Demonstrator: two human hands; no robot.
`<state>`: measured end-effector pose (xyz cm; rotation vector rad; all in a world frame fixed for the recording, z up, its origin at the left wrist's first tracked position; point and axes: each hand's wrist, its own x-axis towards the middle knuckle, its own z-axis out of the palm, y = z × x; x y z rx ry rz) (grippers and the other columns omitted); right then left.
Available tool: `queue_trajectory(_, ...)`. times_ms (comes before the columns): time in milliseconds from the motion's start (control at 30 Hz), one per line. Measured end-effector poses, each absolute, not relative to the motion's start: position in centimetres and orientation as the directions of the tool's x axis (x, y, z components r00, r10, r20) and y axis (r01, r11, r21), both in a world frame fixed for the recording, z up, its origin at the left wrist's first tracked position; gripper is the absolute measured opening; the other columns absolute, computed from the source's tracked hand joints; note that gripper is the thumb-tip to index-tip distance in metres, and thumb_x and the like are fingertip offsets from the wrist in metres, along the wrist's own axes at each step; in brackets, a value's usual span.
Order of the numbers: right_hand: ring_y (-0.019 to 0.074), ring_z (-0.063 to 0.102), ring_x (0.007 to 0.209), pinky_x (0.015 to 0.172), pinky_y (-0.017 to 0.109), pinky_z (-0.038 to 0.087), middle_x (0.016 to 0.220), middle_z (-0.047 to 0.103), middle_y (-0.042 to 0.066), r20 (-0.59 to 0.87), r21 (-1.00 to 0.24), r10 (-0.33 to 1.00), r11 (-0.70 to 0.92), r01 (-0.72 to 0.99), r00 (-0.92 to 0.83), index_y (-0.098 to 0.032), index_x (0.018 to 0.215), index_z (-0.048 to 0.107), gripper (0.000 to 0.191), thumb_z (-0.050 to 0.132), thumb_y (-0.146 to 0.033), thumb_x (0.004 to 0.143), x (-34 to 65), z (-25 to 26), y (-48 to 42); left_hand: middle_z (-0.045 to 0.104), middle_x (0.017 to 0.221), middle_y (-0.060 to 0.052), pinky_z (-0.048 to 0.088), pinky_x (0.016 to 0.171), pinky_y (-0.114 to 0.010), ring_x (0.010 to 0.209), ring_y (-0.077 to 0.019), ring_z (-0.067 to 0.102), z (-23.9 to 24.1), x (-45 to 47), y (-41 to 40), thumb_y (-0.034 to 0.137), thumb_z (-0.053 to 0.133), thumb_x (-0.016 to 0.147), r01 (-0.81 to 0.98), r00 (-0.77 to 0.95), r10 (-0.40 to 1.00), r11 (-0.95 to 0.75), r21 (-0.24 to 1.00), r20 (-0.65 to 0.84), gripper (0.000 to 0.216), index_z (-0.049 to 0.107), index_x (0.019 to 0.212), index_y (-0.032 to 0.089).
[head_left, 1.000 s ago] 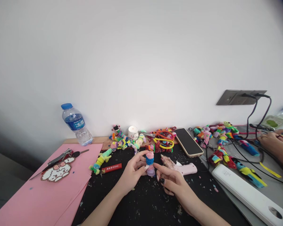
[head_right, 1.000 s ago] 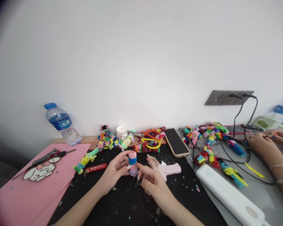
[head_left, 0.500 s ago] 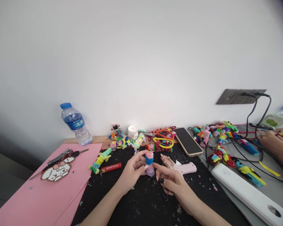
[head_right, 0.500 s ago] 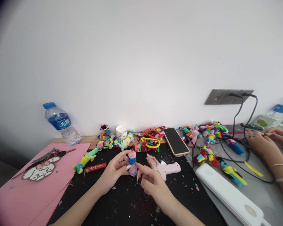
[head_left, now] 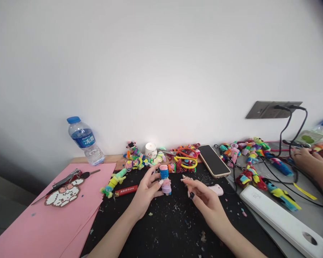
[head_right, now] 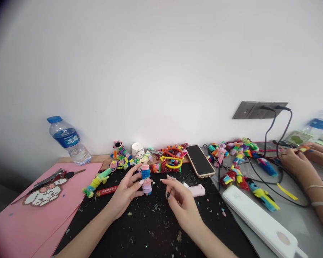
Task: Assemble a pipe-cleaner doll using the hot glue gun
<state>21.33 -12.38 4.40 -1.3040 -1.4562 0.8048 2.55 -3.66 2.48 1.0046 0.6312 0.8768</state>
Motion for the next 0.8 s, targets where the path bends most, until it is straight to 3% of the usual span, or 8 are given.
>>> queue_trajectory(100, 0.0138, 0.047, 0.064, 0.062, 0.027, 0.041, 0.083, 0.054, 0.003, 0.396, -0.765, 0.916, 0.287, 0.576, 0.070, -0.022, 0.115, 0.056, 0.035, 0.042, -0.014, 0.083, 21.9, 4.6, -12.5, 0.051, 0.123, -0.010, 0.051, 0.079, -0.039, 0.110, -0.0291, 0.054, 2.6, 2.5, -3.6, 0.027, 0.057, 0.082, -0.391, 0.525, 0.849, 0.306, 0.868, -0.063, 0.059, 0.032, 0.135, 0.033)
queue_trajectory(233, 0.0173, 0.053, 0.074, 0.068, 0.030, 0.044, 0.086, 0.057, 0.006, 0.491, -0.609, 0.869, 0.292, 0.737, 0.062, -0.020, 0.114, 0.054, 0.035, 0.040, -0.012, 0.083, 22.4, 4.9, -12.4, 0.052, 0.123, -0.009, 0.052, 0.074, -0.040, 0.107, -0.0295, 0.056, 3.0, 2.5, -3.7, 0.028, 0.058, 0.082, -0.422, 0.530, 0.843, 0.350, 0.836, -0.085, 0.064, 0.027, 0.137, 0.037)
queue_trajectory(567, 0.0228, 0.051, 0.106, 0.090, 0.037, 0.042, 0.112, 0.055, 0.009, 0.395, -0.433, 0.914, 0.099, 0.896, 0.089, -0.020, 0.114, 0.052, 0.045, 0.038, -0.005, 0.074, 25.1, 4.1, -11.0, 0.058, 0.116, -0.009, 0.052, 0.075, -0.040, 0.103, -0.0276, 0.060, 3.3, 2.1, -3.2, 0.022, 0.052, 0.083, -0.469, 0.543, 0.826, 0.447, 0.762, -0.151, 0.061, 0.028, 0.137, 0.036)
queue_trajectory(800, 0.0228, 0.049, 0.110, 0.094, 0.038, 0.040, 0.112, 0.056, 0.010, 0.379, -0.392, 0.923, 0.096, 0.915, 0.065, -0.018, 0.115, 0.050, 0.043, 0.038, -0.006, 0.075, 25.4, 3.8, -10.9, 0.061, 0.101, -0.007, 0.052, 0.063, -0.030, 0.095, -0.0233, 0.062, 3.3, 2.0, -3.2, 0.025, 0.057, 0.082, -0.447, 0.484, 0.862, 0.391, 0.804, -0.150, 0.064, 0.027, 0.137, 0.034)
